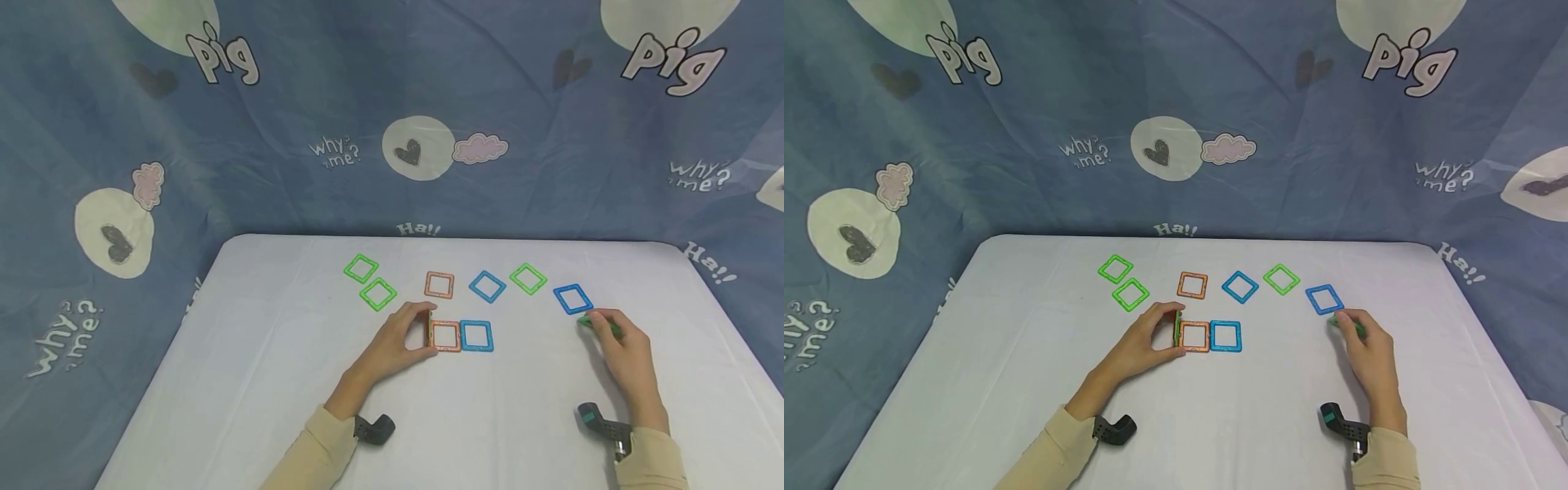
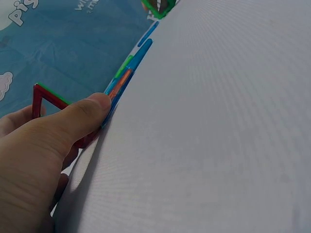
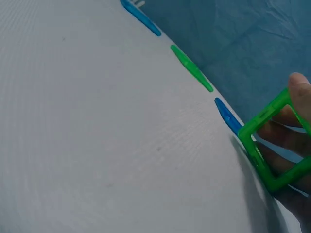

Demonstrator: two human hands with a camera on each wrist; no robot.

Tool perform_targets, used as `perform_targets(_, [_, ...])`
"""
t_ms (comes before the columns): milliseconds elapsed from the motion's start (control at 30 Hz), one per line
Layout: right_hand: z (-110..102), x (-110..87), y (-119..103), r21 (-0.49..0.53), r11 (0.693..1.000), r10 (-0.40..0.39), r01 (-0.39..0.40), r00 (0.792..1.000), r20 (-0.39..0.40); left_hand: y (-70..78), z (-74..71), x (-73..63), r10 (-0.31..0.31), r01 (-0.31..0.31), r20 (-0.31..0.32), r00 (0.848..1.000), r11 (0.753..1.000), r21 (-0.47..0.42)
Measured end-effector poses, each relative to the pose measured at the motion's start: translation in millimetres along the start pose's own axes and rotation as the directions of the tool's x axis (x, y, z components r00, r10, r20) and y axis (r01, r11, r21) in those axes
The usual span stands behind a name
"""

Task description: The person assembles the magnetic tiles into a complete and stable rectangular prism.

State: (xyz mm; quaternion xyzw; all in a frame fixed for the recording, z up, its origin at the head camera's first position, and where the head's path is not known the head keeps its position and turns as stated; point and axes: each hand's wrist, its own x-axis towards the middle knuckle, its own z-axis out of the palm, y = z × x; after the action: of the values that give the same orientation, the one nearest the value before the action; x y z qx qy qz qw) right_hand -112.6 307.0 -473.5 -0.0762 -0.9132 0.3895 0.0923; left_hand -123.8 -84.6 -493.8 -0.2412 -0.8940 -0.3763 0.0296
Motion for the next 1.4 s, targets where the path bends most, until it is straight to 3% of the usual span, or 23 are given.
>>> perform_targets(267, [2.5,1.9,3.6,0.039,0.999,0.01,-0.009,0.999,-0.032,-0.6,0.4,1.1,0.02,-0.02,-0.005,1.0,1.0,-0.009])
perform_targets(667, [5.1,1.7,4.7,0.034,0.996,-0.088,0.088,0.996,0.002,-2.0,0.6,1.3,0.038,-0.038,-0.015,0.999,0.999,-0.009])
perform_targets(967, [7.7,1.5,6.3,0.033,0.999,0.003,0.001,0.993,-0.12,-2.8,1.9,1.5,0.028,-0.028,-0.007,1.0,1.0,-0.005])
perform_targets(1167, [7.4,2.4,2.9,0.034,0.997,0.074,-0.07,0.986,-0.152,-2.2,1.1,1.6,0.027,-0.027,-0.009,1.0,1.0,-0.002])
perform_targets(1400, [8.8,1.8,2.9,0.045,0.999,0.015,-0.007,0.984,-0.177,-0.3,0.7,1.5,0.016,-0.016,-0.001,1.0,1.0,-0.002])
